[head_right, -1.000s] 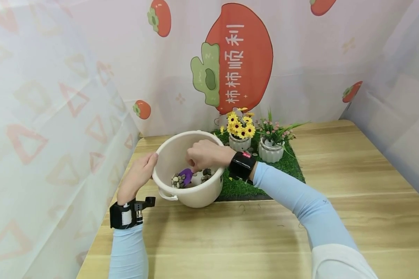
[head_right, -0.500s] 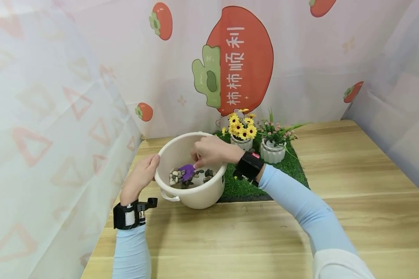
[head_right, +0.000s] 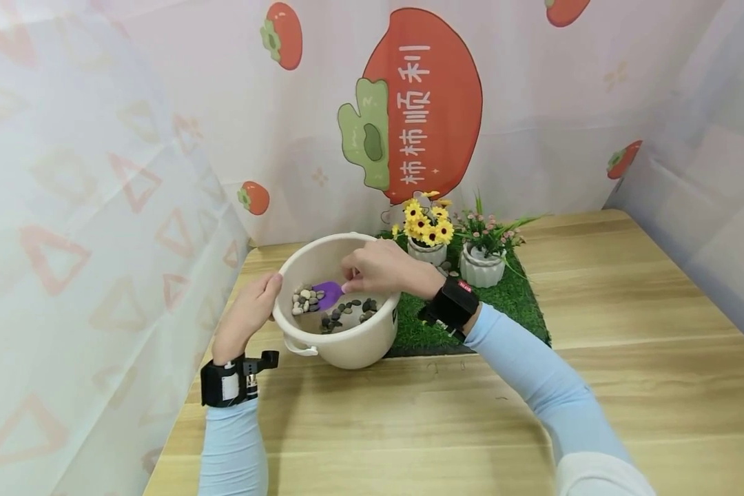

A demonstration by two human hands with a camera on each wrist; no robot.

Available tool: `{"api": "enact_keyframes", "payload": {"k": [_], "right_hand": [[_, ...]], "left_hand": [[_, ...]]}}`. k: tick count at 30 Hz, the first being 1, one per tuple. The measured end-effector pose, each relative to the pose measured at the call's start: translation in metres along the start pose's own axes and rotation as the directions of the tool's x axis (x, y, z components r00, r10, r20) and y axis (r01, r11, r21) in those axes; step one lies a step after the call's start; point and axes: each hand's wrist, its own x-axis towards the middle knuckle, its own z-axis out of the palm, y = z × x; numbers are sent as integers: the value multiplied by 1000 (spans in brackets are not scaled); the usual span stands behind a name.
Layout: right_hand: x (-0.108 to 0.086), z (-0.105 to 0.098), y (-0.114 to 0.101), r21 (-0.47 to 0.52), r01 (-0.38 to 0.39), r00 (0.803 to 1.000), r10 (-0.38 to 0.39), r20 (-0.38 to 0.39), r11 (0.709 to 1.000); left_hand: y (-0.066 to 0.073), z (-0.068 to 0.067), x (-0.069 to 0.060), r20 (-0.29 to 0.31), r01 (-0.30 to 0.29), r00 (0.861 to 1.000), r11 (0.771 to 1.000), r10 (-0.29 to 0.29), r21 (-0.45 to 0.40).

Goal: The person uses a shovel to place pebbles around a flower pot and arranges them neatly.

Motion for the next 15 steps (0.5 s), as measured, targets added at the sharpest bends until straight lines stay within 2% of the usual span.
{"api": "enact_keyframes", "payload": {"k": [4, 15], "right_hand": [[-4, 1, 1, -11, -1, 1000, 1, -15, 1000], [-12, 3, -4, -46, 25, 989, -31, -141, 999]], "left_hand": [[1, 1, 0, 4, 1, 1000, 1000, -1, -6], [-1, 1, 0, -15, -20, 1000, 1000, 20, 9]]}}
